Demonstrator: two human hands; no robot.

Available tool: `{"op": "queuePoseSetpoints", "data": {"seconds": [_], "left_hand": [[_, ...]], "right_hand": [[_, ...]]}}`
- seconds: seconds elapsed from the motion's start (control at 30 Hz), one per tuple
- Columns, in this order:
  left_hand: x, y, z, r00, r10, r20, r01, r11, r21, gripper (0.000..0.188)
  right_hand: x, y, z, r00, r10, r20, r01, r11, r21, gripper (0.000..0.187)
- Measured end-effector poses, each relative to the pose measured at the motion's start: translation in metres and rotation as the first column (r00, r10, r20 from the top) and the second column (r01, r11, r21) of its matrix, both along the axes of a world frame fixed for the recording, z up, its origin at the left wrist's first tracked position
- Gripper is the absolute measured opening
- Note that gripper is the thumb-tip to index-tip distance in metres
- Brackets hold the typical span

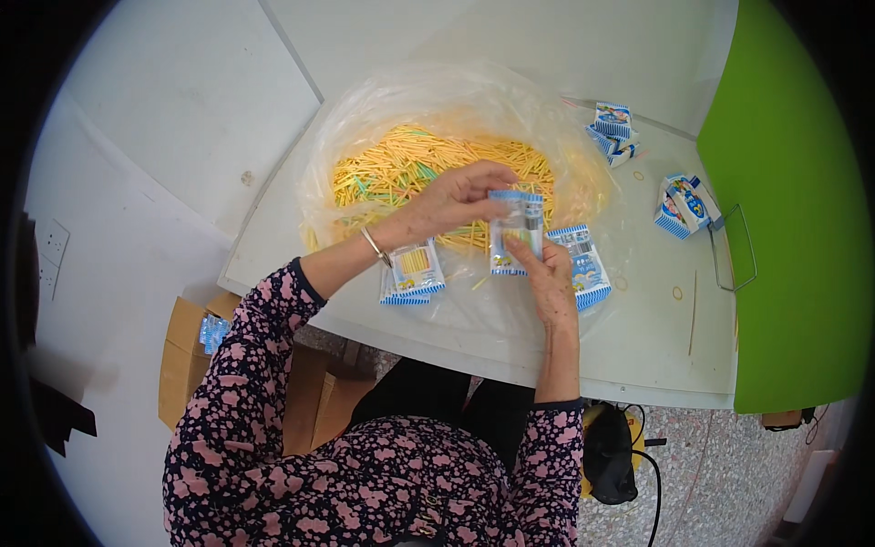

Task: Packing yellow shredded filler material into small blue plastic bags and organizing them into cardboard boxes.

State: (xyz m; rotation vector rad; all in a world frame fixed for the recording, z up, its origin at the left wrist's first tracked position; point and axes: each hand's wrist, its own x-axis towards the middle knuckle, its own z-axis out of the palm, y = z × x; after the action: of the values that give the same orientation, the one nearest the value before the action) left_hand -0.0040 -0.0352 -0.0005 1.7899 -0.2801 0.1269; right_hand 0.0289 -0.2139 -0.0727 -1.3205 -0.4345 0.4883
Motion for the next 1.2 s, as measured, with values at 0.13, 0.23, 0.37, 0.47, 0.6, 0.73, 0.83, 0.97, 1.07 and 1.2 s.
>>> {"op": "queuePoseSetpoints", "data": {"seconds": [0.13, 0.23, 0.37, 0.47, 0.6, 0.73, 0.83, 0.97, 1.07, 1.2], "left_hand": [[0.006, 0.042, -0.003, 0.989, 0.14, -0.046, -0.108, 0.902, 0.418, 0.02], [0.004, 0.061, -0.02, 0.99, 0.125, 0.07, -0.122, 0.48, 0.869, 0.02], [0.005, 0.063, -0.047, 0.962, 0.07, 0.263, -0.272, 0.277, 0.922, 0.013], [0.013, 0.052, -0.046, 0.967, 0.061, 0.249, -0.256, 0.194, 0.947, 0.011], [0.021, 0.055, -0.036, 0.988, 0.09, 0.124, -0.142, 0.239, 0.96, 0.013], [0.023, 0.076, -0.045, 0.974, 0.086, 0.208, -0.224, 0.33, 0.917, 0.013], [0.02, 0.074, -0.048, 0.948, 0.089, 0.304, -0.315, 0.371, 0.874, 0.013], [0.017, 0.056, -0.053, 0.97, 0.094, 0.226, -0.24, 0.193, 0.951, 0.01], [0.017, 0.047, -0.05, 0.971, -0.001, 0.238, -0.235, 0.155, 0.96, 0.011], [0.023, 0.055, -0.047, 0.971, 0.08, 0.225, -0.236, 0.171, 0.957, 0.011]], "right_hand": [[0.006, -0.004, -0.004, 0.996, -0.057, -0.075, 0.064, 0.993, 0.097, 0.023], [0.006, 0.002, -0.002, 0.993, -0.095, -0.072, 0.103, 0.986, 0.127, 0.023], [0.003, 0.003, 0.0, 0.991, -0.076, -0.107, 0.092, 0.984, 0.15, 0.023], [0.003, 0.003, -0.002, 0.989, -0.095, -0.111, 0.113, 0.98, 0.165, 0.023], [0.002, 0.002, -0.002, 0.989, -0.081, -0.121, 0.102, 0.979, 0.178, 0.025], [0.004, 0.004, -0.003, 0.993, -0.039, -0.113, 0.056, 0.987, 0.15, 0.025], [0.003, 0.003, -0.002, 0.993, -0.03, -0.117, 0.045, 0.99, 0.132, 0.024], [0.004, 0.004, -0.005, 0.992, -0.011, -0.128, 0.029, 0.99, 0.138, 0.024], [0.004, 0.004, -0.006, 0.994, -0.013, -0.105, 0.024, 0.994, 0.103, 0.024], [0.001, 0.005, -0.003, 0.996, 0.0, -0.095, 0.01, 0.994, 0.107, 0.025]]}}
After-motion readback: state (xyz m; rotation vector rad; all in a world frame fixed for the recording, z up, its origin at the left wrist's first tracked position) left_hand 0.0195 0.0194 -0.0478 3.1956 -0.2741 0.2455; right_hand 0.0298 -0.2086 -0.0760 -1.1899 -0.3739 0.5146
